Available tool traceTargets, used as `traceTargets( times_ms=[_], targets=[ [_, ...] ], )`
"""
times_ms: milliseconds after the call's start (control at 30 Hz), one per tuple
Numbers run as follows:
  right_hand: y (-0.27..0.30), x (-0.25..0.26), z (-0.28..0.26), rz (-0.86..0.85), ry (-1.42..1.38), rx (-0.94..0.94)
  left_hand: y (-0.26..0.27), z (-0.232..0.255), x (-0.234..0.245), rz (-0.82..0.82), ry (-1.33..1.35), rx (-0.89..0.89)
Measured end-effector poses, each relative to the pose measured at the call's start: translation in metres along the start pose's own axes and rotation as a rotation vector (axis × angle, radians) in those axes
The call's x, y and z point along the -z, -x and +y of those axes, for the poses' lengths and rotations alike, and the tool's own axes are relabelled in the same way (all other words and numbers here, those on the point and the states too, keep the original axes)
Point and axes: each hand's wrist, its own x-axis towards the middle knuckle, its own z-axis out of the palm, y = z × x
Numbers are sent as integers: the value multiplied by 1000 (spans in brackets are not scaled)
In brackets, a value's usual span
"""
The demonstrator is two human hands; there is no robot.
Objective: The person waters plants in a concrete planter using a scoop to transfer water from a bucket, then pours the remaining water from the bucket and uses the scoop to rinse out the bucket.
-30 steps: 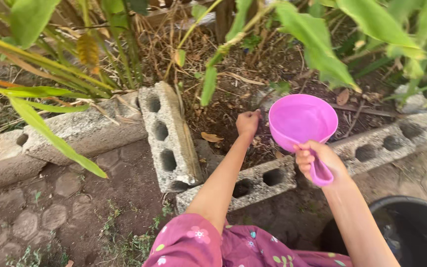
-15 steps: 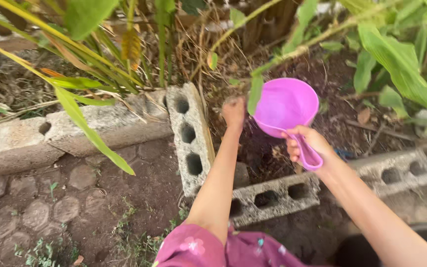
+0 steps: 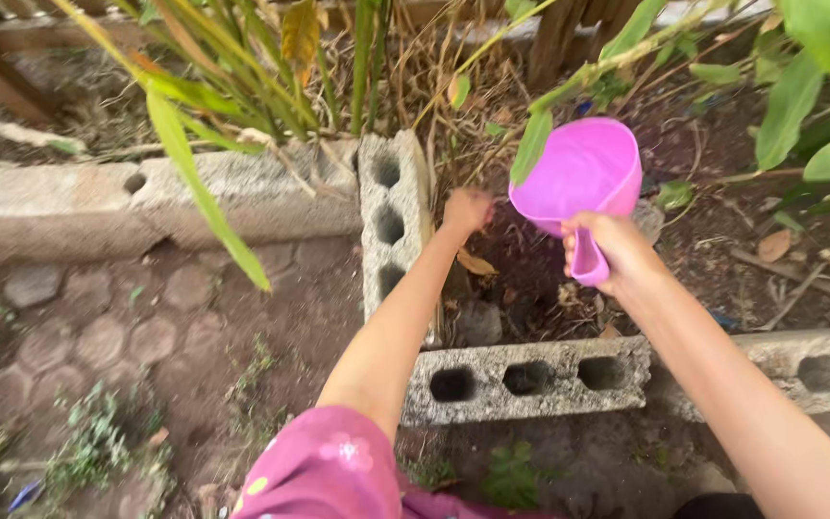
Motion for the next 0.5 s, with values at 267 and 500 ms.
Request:
traceTargets(
  times_ms=[267, 500],
  targets=[
    [11, 31, -9, -349, -248, 10, 19, 74, -9, 197, 192, 55],
    [31, 39, 3, -226, -116, -64, 54, 86, 11, 205, -272, 158]
  ],
)
